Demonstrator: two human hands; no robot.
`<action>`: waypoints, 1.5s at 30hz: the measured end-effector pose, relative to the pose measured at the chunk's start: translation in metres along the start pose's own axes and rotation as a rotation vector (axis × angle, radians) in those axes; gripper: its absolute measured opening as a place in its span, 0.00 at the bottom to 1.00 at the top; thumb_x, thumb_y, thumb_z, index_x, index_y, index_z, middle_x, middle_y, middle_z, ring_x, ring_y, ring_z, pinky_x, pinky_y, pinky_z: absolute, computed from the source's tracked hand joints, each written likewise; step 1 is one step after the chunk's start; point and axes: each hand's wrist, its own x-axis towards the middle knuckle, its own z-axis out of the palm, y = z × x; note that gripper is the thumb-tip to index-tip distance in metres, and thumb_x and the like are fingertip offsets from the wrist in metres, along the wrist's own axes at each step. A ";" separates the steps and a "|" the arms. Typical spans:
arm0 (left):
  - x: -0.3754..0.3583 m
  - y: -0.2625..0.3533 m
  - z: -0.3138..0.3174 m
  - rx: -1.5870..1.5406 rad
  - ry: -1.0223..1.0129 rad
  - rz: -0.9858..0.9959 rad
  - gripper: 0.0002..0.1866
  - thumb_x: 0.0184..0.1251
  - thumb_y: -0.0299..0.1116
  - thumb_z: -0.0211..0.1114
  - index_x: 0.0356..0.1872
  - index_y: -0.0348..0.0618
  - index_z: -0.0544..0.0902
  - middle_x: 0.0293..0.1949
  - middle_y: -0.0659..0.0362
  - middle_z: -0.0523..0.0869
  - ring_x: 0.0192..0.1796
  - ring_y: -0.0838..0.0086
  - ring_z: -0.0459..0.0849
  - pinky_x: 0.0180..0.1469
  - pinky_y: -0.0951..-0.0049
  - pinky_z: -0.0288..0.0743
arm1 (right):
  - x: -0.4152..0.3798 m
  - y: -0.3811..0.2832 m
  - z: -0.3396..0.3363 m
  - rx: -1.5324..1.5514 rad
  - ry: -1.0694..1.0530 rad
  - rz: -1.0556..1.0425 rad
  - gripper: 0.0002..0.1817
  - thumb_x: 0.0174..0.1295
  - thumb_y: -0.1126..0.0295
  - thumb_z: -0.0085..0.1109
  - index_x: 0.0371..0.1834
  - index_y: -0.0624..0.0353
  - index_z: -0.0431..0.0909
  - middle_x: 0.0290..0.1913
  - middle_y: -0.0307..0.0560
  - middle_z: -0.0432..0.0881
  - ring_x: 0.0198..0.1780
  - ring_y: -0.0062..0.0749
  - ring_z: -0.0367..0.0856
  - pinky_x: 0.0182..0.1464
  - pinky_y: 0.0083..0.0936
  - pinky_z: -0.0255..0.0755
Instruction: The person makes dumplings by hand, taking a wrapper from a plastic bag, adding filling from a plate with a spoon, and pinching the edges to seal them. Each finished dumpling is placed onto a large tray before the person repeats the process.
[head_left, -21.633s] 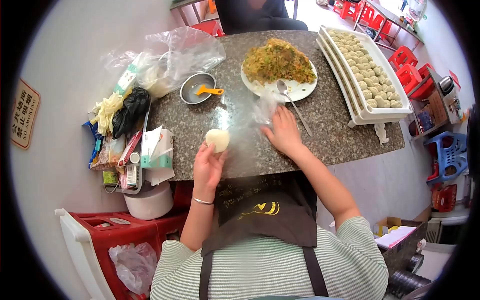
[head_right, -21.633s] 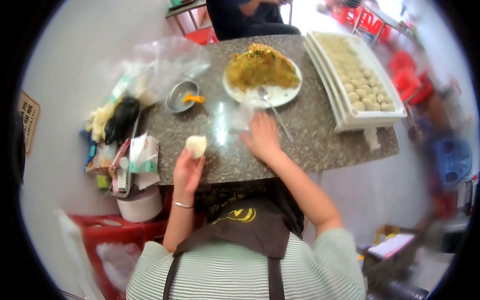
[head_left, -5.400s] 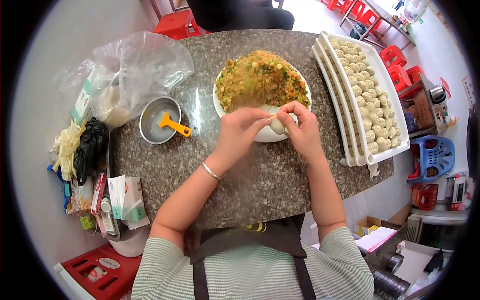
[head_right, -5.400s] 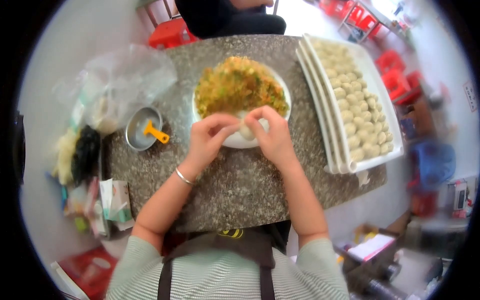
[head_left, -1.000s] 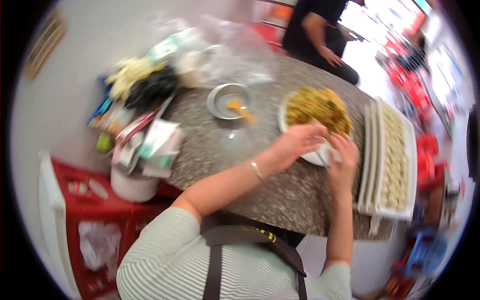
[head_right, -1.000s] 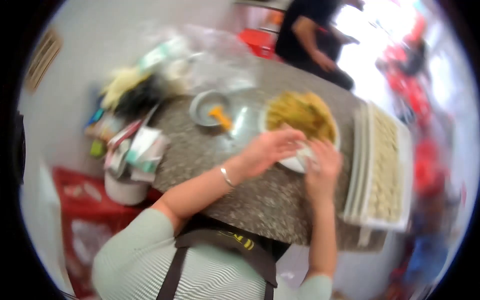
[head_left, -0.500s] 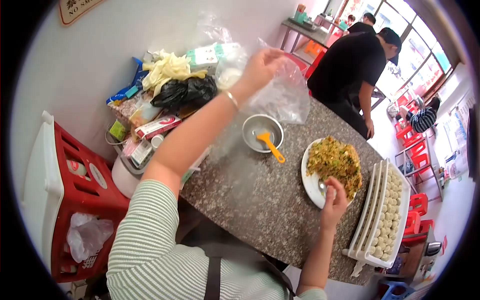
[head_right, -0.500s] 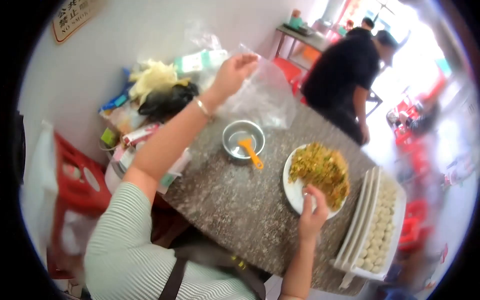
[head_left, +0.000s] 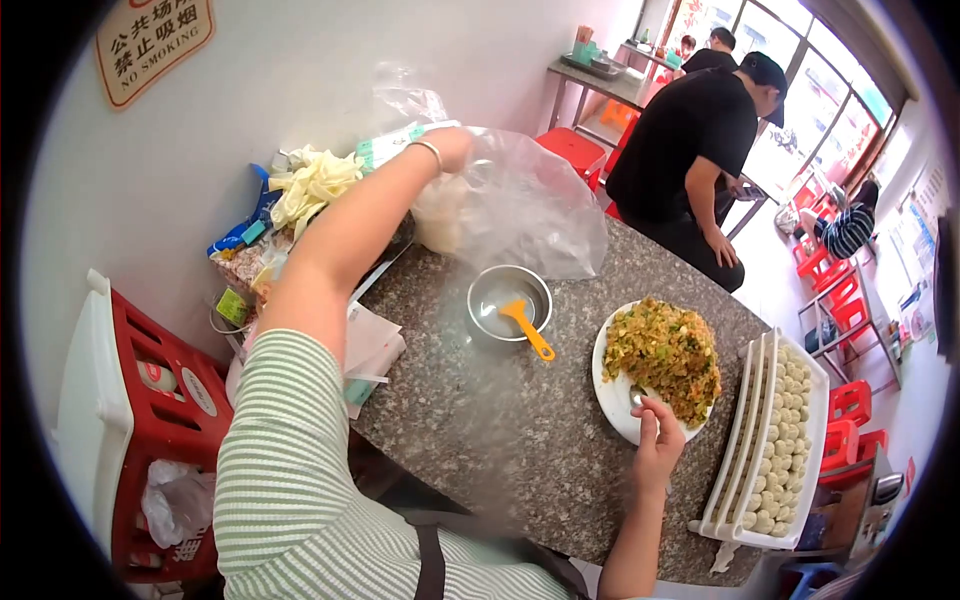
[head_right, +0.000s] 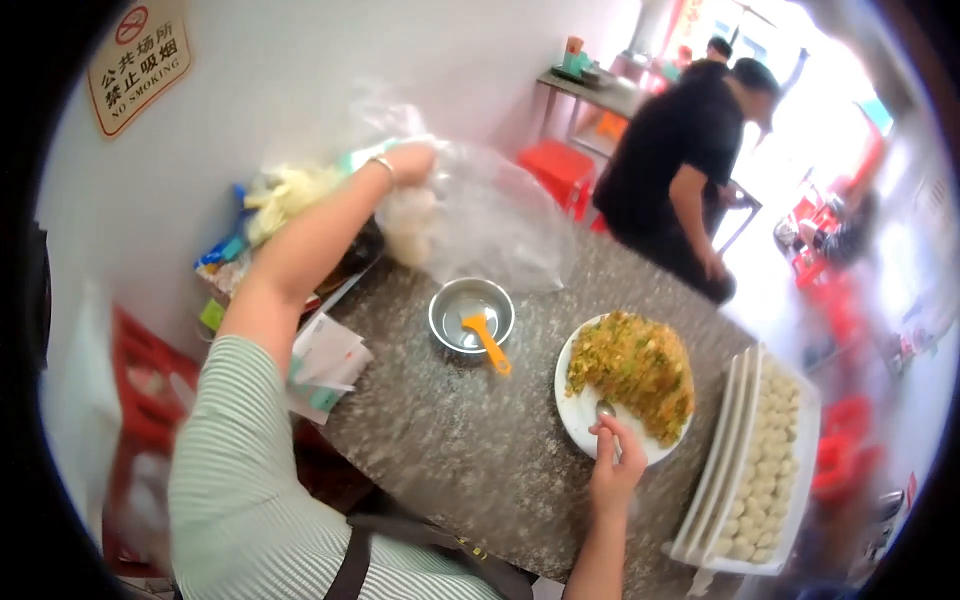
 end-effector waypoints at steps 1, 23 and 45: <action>0.019 -0.023 0.021 0.044 0.015 -0.017 0.16 0.61 0.34 0.66 0.47 0.39 0.86 0.44 0.48 0.88 0.44 0.60 0.87 0.46 0.63 0.81 | 0.000 -0.002 0.000 -0.009 -0.020 -0.016 0.09 0.68 0.71 0.56 0.45 0.65 0.82 0.34 0.47 0.85 0.41 0.31 0.82 0.51 0.26 0.71; 0.006 -0.059 0.081 0.702 -0.160 0.357 0.34 0.44 0.31 0.71 0.60 0.61 0.81 0.39 0.52 0.88 0.42 0.59 0.86 0.46 0.67 0.78 | -0.001 -0.001 -0.001 -0.081 -0.144 -0.010 0.09 0.63 0.74 0.60 0.45 0.64 0.83 0.36 0.50 0.86 0.41 0.35 0.84 0.48 0.27 0.73; -0.004 -0.112 0.061 -1.718 0.250 -0.237 0.12 0.72 0.32 0.52 0.49 0.40 0.80 0.29 0.62 0.80 0.20 0.79 0.70 0.19 0.76 0.61 | -0.003 -0.001 0.001 -0.023 -0.195 -0.004 0.12 0.65 0.67 0.61 0.50 0.57 0.83 0.41 0.50 0.86 0.43 0.39 0.84 0.47 0.29 0.76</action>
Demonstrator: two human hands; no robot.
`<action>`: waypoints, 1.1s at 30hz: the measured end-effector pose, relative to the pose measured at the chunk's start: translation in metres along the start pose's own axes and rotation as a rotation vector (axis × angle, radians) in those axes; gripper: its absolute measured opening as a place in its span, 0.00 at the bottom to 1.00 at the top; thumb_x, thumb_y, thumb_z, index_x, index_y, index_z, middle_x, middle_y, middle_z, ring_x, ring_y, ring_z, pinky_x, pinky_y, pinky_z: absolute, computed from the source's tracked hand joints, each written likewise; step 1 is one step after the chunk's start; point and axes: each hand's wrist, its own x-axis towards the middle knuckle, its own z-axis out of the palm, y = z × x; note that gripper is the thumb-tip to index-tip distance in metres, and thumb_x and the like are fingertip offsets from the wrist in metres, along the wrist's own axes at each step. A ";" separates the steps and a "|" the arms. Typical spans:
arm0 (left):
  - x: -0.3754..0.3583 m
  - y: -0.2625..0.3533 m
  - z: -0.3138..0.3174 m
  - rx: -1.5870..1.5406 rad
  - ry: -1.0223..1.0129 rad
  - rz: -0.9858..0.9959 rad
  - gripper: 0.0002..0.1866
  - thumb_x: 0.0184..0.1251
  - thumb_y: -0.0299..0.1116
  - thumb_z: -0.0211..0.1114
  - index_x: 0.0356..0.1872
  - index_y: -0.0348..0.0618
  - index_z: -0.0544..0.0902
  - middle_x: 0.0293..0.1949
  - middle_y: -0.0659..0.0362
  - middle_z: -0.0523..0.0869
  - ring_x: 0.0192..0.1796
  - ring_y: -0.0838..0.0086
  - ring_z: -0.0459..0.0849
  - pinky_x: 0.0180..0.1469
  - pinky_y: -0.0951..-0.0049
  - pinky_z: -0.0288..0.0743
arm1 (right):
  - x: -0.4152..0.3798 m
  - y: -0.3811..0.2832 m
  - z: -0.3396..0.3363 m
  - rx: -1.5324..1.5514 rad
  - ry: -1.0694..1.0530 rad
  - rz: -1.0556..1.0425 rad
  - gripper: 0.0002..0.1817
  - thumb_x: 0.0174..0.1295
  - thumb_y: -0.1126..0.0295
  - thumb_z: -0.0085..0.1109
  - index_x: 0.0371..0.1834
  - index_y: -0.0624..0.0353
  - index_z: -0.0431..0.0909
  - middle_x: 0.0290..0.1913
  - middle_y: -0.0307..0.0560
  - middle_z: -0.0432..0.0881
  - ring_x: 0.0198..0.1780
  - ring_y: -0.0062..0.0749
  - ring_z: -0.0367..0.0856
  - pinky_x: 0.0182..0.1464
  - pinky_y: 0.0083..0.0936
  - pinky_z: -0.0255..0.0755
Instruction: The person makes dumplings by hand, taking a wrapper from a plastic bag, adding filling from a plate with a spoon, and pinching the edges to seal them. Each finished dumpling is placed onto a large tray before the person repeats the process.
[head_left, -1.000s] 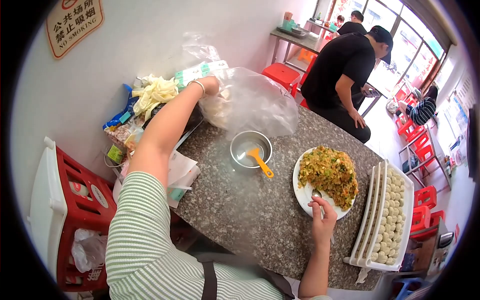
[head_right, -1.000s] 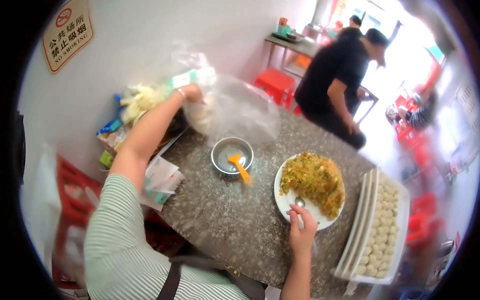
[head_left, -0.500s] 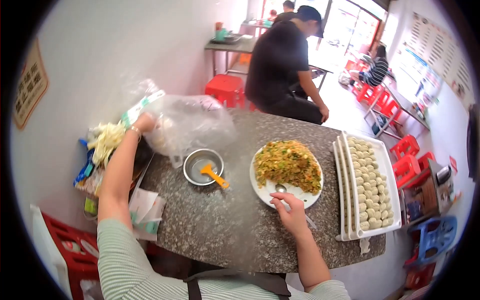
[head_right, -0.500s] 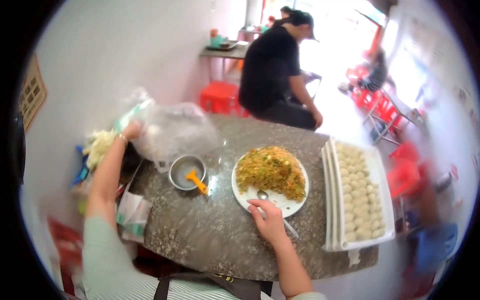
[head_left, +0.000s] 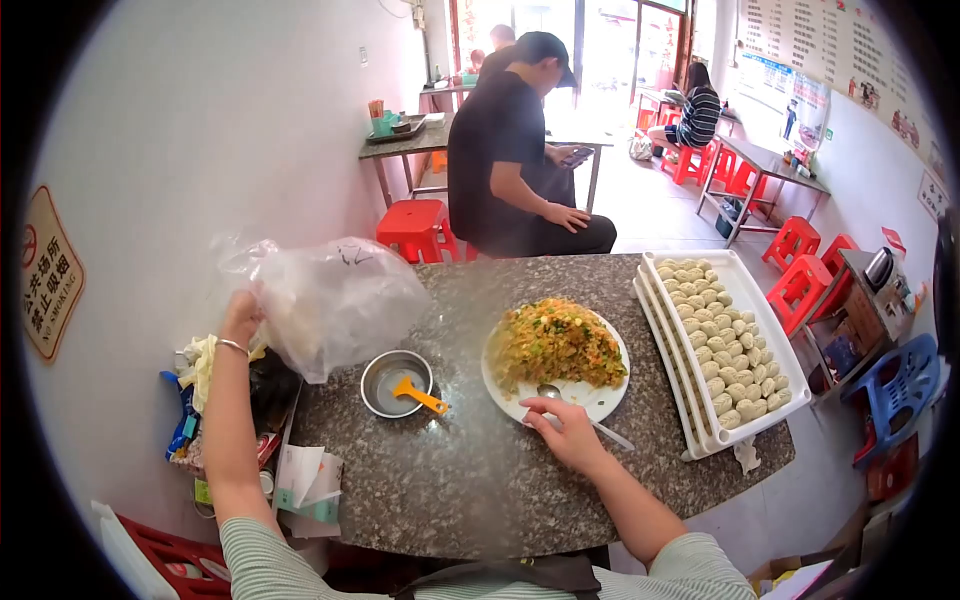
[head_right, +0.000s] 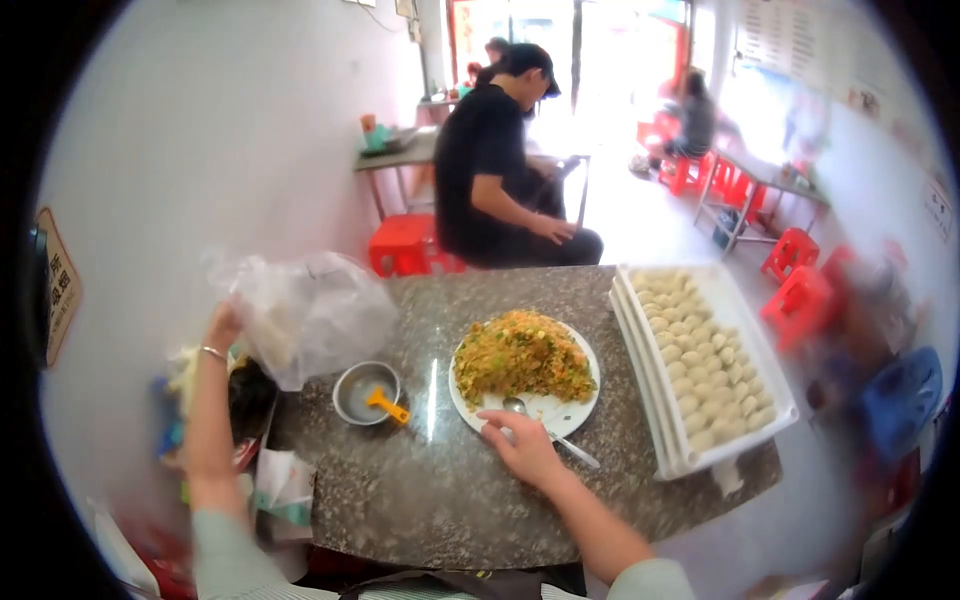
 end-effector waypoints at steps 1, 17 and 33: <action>-0.019 0.022 0.004 -0.073 0.025 0.080 0.13 0.73 0.33 0.52 0.51 0.39 0.80 0.28 0.62 0.79 0.19 0.80 0.68 0.18 0.78 0.59 | 0.001 0.000 0.001 0.000 0.015 0.001 0.13 0.65 0.70 0.61 0.52 0.59 0.81 0.39 0.49 0.86 0.43 0.34 0.84 0.48 0.27 0.75; -0.340 0.133 0.089 -0.143 -0.236 0.288 0.08 0.66 0.26 0.54 0.44 0.41 0.75 0.32 0.59 0.83 0.25 0.89 0.77 0.22 0.91 0.67 | 0.089 -0.169 0.004 -0.136 0.281 -0.780 0.48 0.56 0.70 0.66 0.77 0.56 0.47 0.76 0.60 0.50 0.77 0.54 0.49 0.73 0.46 0.50; -0.493 0.106 0.198 -0.362 -0.524 0.239 0.04 0.65 0.21 0.56 0.34 0.41 0.71 0.32 0.56 0.79 0.26 0.83 0.75 0.23 0.87 0.65 | -0.115 -0.087 0.204 0.629 -0.721 -0.454 0.34 0.64 0.63 0.60 0.71 0.60 0.59 0.67 0.55 0.65 0.68 0.40 0.65 0.69 0.35 0.61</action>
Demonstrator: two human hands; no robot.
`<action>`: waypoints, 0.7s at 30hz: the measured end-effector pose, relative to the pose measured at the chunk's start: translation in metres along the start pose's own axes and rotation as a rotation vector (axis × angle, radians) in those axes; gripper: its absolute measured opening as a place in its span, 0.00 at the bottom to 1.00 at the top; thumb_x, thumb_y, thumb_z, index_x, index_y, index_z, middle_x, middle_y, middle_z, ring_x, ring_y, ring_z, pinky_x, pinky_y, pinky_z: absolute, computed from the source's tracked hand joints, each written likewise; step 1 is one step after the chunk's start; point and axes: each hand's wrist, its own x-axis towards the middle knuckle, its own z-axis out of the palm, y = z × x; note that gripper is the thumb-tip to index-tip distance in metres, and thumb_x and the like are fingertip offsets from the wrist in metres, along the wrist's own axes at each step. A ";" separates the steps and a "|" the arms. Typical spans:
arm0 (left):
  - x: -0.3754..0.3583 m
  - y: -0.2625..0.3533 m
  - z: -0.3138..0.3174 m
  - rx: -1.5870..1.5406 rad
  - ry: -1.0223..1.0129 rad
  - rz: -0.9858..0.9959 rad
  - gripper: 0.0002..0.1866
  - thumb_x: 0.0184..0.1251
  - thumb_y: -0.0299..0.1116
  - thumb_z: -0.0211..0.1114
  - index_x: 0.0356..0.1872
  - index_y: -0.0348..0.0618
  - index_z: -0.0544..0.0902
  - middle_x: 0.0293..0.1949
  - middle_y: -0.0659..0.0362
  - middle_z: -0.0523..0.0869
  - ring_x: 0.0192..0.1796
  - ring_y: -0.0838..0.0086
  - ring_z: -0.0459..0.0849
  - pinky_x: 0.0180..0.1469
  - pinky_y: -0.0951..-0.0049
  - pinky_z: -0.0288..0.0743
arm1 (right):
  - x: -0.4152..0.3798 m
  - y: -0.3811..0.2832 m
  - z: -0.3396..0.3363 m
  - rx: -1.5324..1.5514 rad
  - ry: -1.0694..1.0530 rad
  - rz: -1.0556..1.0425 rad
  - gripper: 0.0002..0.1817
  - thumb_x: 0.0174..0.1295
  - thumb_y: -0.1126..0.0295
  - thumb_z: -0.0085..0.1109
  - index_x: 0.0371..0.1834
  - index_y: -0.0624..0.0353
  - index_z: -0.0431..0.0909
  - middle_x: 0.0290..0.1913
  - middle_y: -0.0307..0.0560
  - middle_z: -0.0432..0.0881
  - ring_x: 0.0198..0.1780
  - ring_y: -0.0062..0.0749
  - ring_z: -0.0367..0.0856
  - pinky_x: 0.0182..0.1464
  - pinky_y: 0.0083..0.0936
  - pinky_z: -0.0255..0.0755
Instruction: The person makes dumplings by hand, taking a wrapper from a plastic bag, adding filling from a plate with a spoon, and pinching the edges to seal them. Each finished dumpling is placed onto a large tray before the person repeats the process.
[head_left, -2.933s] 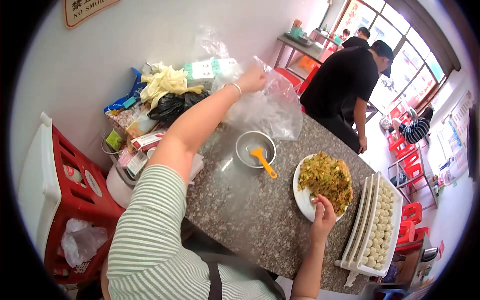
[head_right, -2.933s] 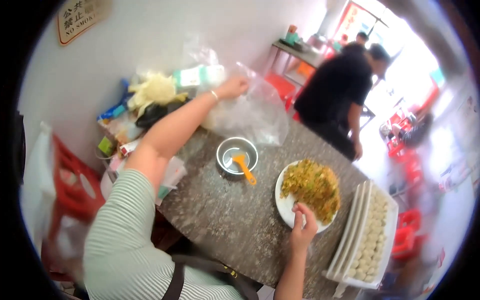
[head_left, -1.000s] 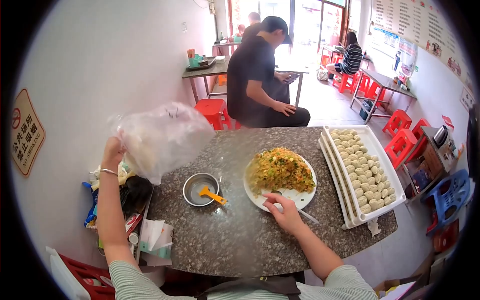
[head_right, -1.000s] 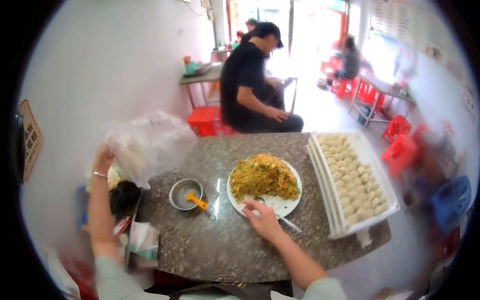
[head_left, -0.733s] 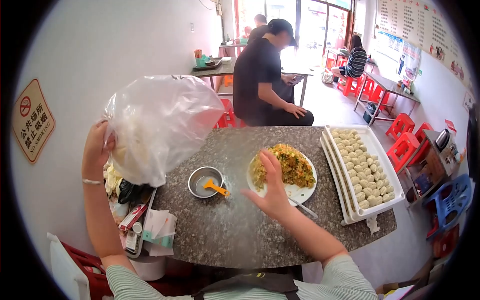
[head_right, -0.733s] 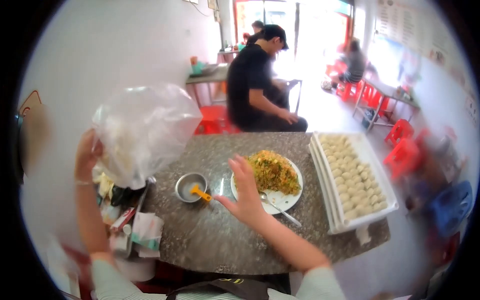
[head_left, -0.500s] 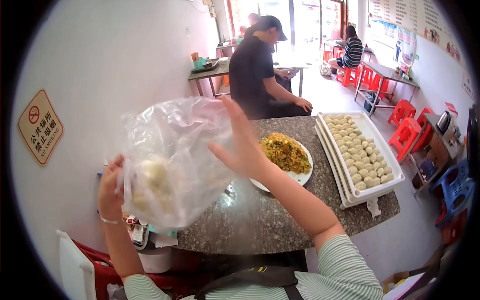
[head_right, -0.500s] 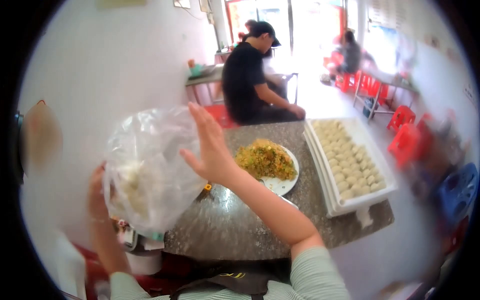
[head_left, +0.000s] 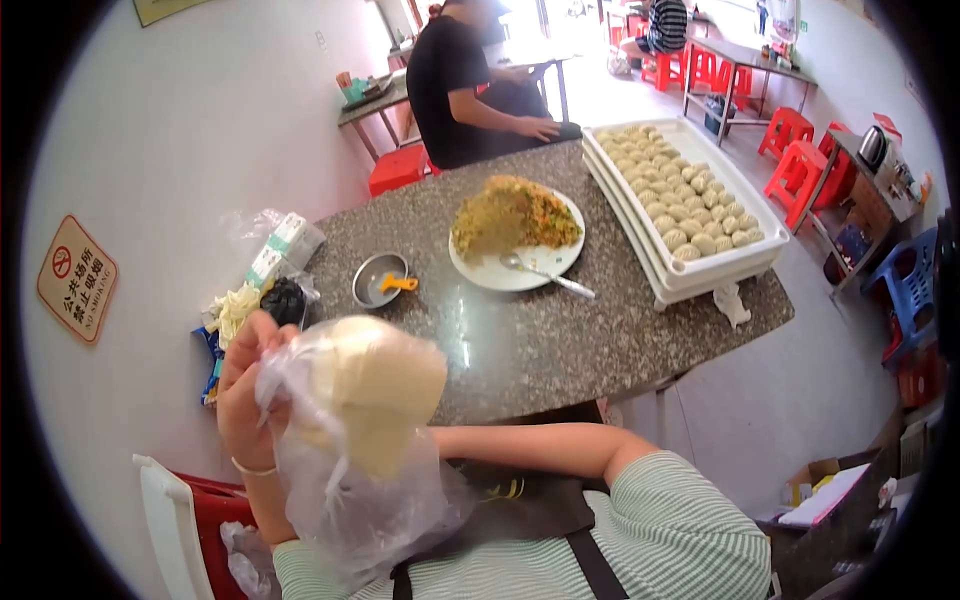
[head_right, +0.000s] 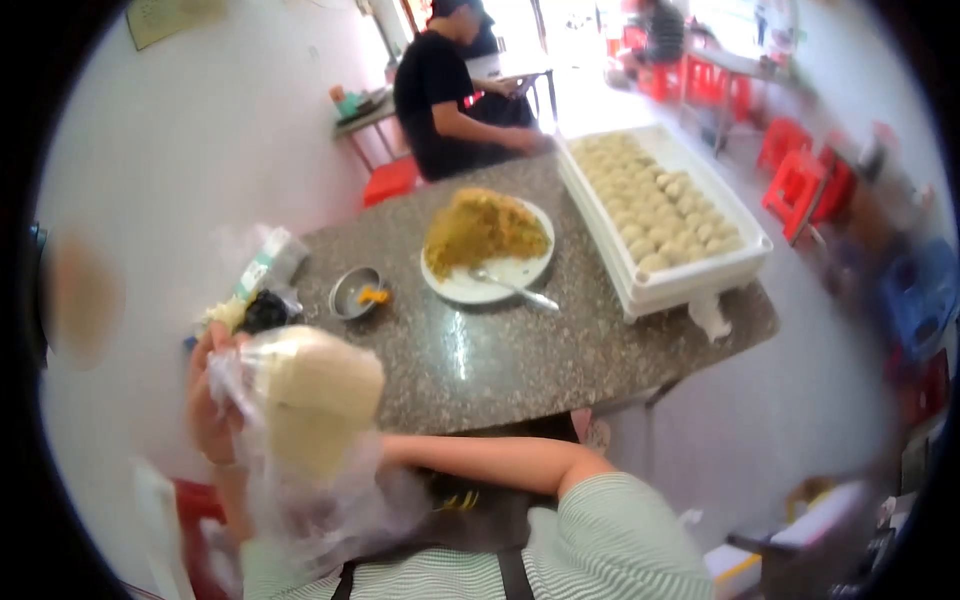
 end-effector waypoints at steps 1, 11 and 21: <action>0.002 -0.001 0.003 0.070 -0.002 -0.092 0.04 0.65 0.21 0.56 0.34 0.43 0.71 0.32 0.59 0.79 0.25 0.86 0.72 0.22 0.87 0.61 | -0.007 0.005 0.016 0.010 -0.043 0.012 0.33 0.65 0.63 0.60 0.70 0.60 0.60 0.66 0.55 0.66 0.68 0.39 0.66 0.68 0.34 0.62; 0.057 -0.140 -0.015 0.655 -0.368 -0.435 0.05 0.71 0.28 0.59 0.45 0.45 0.78 0.38 0.66 0.81 0.31 0.86 0.76 0.33 0.85 0.71 | -0.064 0.035 0.074 -0.084 -0.431 0.040 0.21 0.68 0.62 0.54 0.60 0.59 0.71 0.55 0.52 0.74 0.59 0.32 0.74 0.61 0.31 0.69; -0.019 -0.116 -0.054 0.639 0.202 0.135 0.23 0.69 0.30 0.62 0.63 0.46 0.69 0.53 0.60 0.80 0.28 0.85 0.77 0.29 0.81 0.74 | -0.122 -0.026 -0.011 -0.248 -0.207 0.162 0.22 0.71 0.58 0.47 0.62 0.60 0.72 0.58 0.56 0.77 0.58 0.43 0.77 0.65 0.38 0.69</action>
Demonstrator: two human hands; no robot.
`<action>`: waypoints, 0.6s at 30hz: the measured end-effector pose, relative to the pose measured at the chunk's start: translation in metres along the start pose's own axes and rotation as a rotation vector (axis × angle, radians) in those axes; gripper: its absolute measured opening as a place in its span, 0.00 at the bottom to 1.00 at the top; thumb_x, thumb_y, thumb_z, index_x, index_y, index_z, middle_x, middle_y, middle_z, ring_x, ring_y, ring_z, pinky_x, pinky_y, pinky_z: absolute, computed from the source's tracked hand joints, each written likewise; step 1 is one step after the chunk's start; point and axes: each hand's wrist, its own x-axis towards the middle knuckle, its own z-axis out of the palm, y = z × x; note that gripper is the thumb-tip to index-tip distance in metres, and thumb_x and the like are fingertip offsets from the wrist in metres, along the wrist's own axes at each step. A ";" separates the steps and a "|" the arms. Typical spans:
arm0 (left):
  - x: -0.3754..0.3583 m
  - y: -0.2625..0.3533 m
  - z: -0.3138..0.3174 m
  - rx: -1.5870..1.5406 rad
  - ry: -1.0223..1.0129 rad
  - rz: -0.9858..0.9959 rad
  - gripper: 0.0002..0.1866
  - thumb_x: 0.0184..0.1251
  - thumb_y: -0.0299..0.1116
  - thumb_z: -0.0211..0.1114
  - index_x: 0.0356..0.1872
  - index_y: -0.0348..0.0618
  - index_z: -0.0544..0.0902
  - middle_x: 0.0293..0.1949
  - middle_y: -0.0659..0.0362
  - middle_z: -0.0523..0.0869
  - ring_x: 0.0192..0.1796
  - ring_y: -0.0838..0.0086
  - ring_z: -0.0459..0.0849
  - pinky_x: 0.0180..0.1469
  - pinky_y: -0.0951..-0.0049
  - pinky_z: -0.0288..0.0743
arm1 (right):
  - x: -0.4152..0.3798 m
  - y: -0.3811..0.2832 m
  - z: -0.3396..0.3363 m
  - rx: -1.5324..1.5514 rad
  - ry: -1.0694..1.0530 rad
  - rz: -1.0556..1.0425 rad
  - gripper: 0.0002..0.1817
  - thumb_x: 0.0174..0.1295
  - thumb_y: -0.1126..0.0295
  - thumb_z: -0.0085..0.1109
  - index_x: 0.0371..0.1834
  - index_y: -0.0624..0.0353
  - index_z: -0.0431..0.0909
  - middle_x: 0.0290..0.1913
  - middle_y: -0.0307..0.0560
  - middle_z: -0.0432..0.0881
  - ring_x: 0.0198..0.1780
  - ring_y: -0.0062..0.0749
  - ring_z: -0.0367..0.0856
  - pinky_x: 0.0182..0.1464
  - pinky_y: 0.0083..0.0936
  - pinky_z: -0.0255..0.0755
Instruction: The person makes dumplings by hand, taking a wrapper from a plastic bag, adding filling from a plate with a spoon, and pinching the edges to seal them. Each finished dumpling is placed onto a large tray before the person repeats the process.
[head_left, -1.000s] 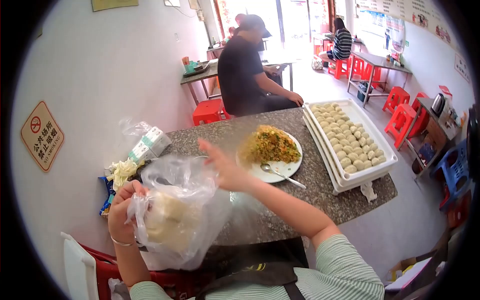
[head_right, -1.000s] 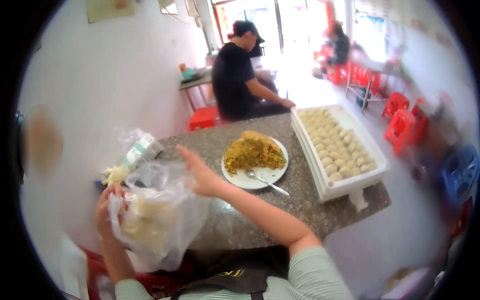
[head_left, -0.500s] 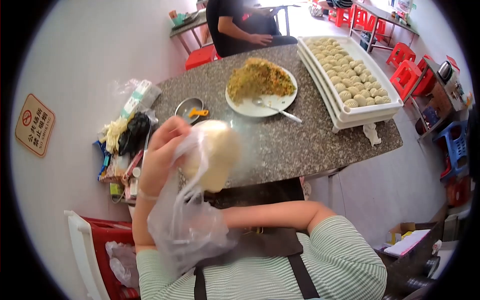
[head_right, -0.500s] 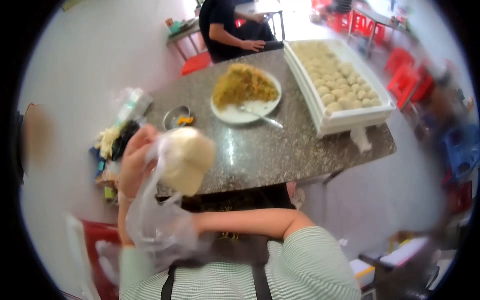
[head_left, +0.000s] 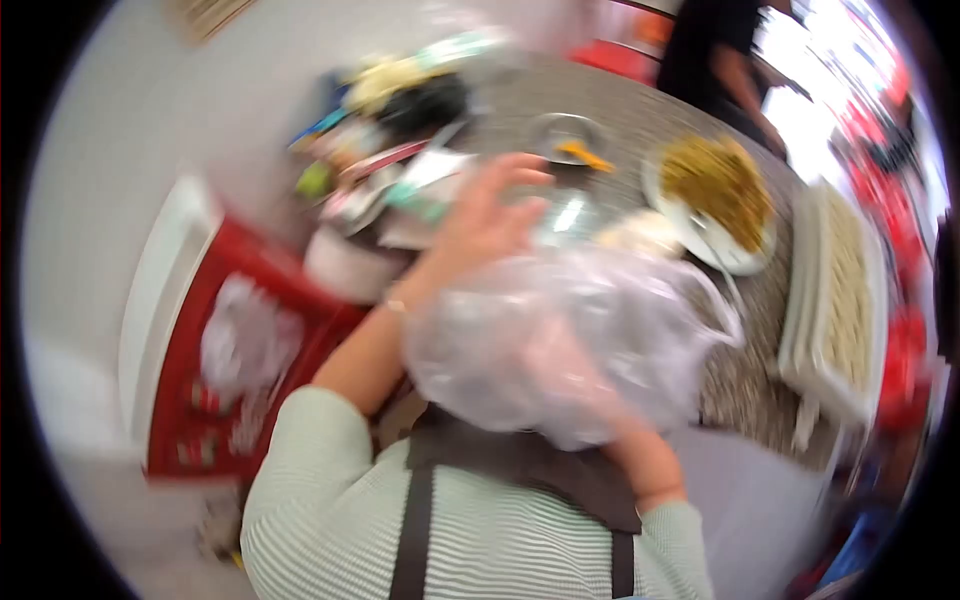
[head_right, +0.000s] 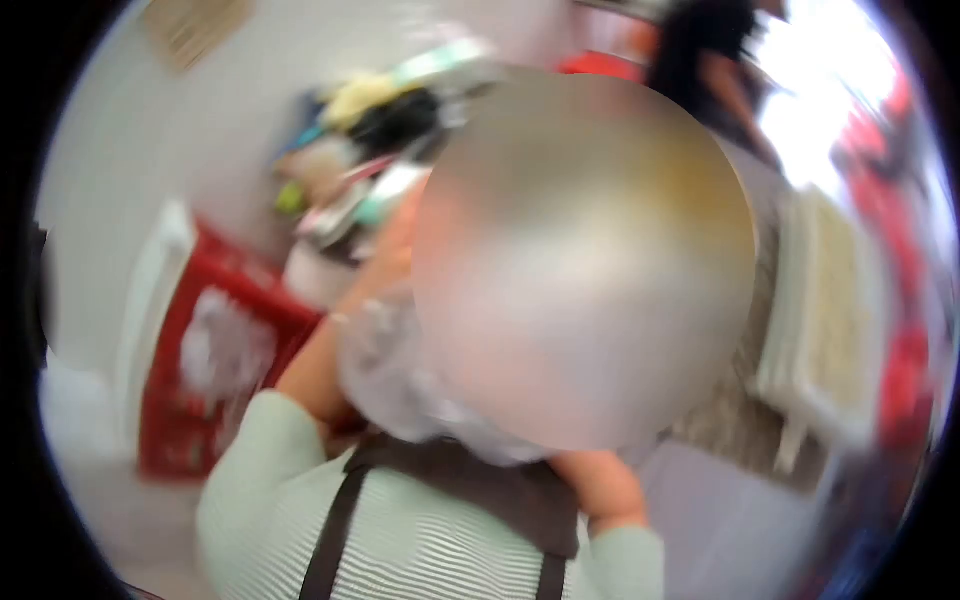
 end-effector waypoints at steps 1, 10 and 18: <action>-0.017 -0.011 -0.002 0.523 0.095 0.059 0.24 0.67 0.31 0.66 0.63 0.47 0.70 0.51 0.59 0.81 0.24 0.86 0.76 0.26 0.81 0.73 | -0.010 -0.006 -0.003 0.000 -0.025 0.035 0.22 0.71 0.58 0.48 0.62 0.60 0.73 0.58 0.56 0.77 0.58 0.44 0.77 0.65 0.38 0.69; -0.121 -0.003 0.013 0.492 0.534 -0.048 0.23 0.61 0.28 0.69 0.58 0.44 0.75 0.49 0.56 0.81 0.26 0.75 0.76 0.29 0.73 0.73 | -0.067 -0.030 -0.044 0.055 -0.046 0.230 0.22 0.67 0.58 0.51 0.59 0.60 0.75 0.55 0.56 0.78 0.56 0.45 0.77 0.63 0.39 0.69; -0.175 0.041 -0.059 0.456 0.806 -0.077 0.18 0.62 0.24 0.67 0.53 0.44 0.78 0.45 0.56 0.82 0.33 0.73 0.83 0.33 0.73 0.77 | 0.013 -0.071 -0.078 -0.034 0.122 0.070 0.22 0.63 0.58 0.54 0.57 0.60 0.77 0.53 0.55 0.80 0.55 0.46 0.78 0.62 0.39 0.69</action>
